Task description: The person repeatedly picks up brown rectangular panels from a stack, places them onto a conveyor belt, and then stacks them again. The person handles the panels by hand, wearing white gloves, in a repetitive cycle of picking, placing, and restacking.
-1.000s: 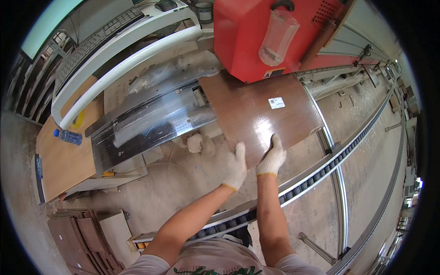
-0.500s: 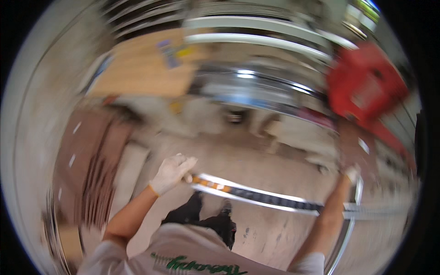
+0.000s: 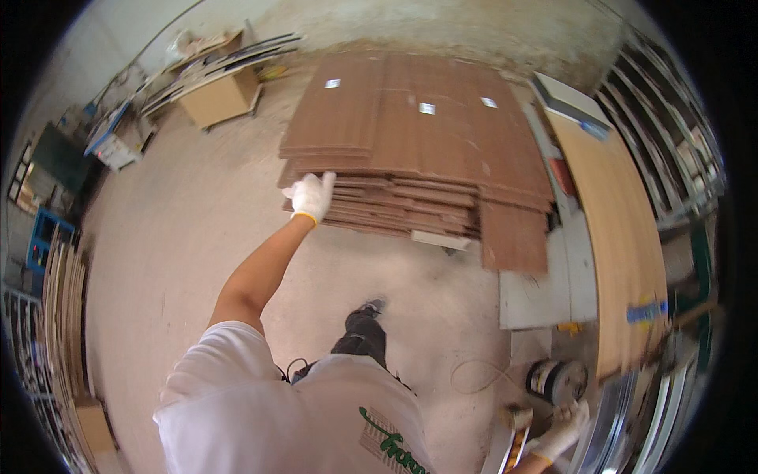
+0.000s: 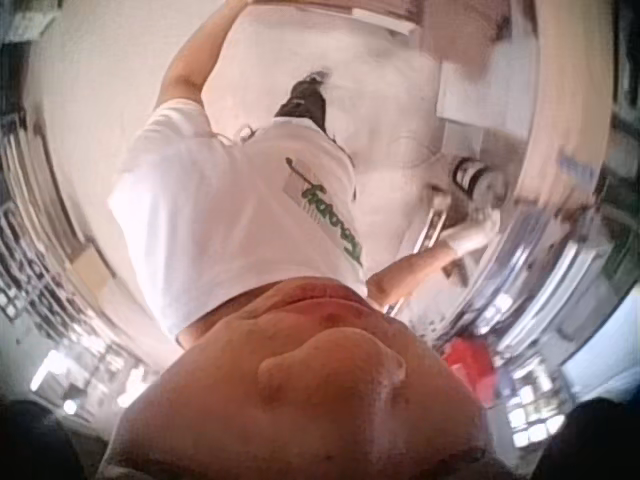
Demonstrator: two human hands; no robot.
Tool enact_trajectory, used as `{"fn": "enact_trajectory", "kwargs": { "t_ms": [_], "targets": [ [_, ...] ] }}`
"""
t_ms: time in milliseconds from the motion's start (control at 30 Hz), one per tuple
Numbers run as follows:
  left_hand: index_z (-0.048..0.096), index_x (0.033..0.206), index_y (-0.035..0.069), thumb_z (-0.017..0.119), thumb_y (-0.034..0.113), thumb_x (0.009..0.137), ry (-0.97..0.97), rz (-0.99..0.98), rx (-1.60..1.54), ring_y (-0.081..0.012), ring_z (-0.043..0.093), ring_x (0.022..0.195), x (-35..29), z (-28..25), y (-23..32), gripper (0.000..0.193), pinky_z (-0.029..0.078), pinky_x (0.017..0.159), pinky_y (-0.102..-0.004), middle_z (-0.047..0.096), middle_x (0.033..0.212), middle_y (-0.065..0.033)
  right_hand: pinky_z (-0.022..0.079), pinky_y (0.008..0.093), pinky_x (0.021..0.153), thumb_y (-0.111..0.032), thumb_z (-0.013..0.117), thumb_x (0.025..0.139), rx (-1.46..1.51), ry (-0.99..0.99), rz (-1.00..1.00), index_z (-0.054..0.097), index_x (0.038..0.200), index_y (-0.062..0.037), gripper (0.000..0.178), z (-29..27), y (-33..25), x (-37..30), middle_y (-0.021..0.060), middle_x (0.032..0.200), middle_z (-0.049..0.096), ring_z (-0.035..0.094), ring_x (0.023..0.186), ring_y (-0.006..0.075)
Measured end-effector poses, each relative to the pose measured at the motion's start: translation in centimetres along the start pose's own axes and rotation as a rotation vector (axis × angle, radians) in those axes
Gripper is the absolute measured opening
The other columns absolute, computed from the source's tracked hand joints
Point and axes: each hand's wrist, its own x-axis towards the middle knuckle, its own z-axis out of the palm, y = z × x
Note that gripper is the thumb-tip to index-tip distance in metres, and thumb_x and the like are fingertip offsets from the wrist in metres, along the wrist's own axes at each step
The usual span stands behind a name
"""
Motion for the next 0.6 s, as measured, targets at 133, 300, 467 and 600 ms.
{"fn": "enact_trajectory", "kwargs": {
  "t_ms": [133,300,467,600],
  "targets": [
    [0.080,0.097,-0.001,0.052,0.063,0.105,0.165,-0.247,-0.035,-0.0501,0.076,0.100,13.7,0.2,-9.3,0.070,0.041,0.106,-0.0738,0.078,0.098,-0.0313,0.056,0.0326,0.092,-0.019,0.066,0.105,-0.312,-0.443,-0.020,0.068,0.132,-0.0005,0.032,33.9,-0.1,-4.0,0.0101,0.120,0.067,0.065,0.104,0.0165],
    [0.077,0.119,0.007,0.043,0.049,0.112,-0.105,0.073,0.358,-0.0467,0.077,0.098,22.5,1.6,-12.8,0.055,0.059,0.091,-0.0561,0.079,0.104,-0.0254,0.044,0.0415,0.122,-0.034,0.075,0.102,-0.572,-1.083,-0.403,0.050,0.158,0.0003,0.070,65.3,1.7,-10.8,0.0238,0.158,0.059,0.059,0.145,0.0326],
    [0.068,0.125,0.012,0.039,0.038,0.115,-0.253,0.372,0.599,-0.0427,0.078,0.088,25.1,2.1,-12.4,0.040,0.060,0.074,-0.0556,0.080,0.098,-0.0188,0.056,0.0470,0.103,-0.050,0.068,0.099,-0.756,-1.104,-0.170,0.057,0.146,0.0061,0.074,83.2,2.9,-14.8,0.0312,0.134,0.071,0.072,0.121,0.0429],
    [0.071,0.119,0.012,0.036,0.039,0.114,-0.328,0.393,0.350,-0.0431,0.077,0.096,22.6,1.0,-9.7,0.045,0.056,0.080,-0.0584,0.079,0.100,-0.0188,0.061,0.0445,0.087,-0.041,0.072,0.097,-0.920,-0.906,-0.229,0.058,0.146,0.0072,0.069,83.7,2.3,-14.8,0.0284,0.123,0.074,0.078,0.087,0.0320]
  ]
}}
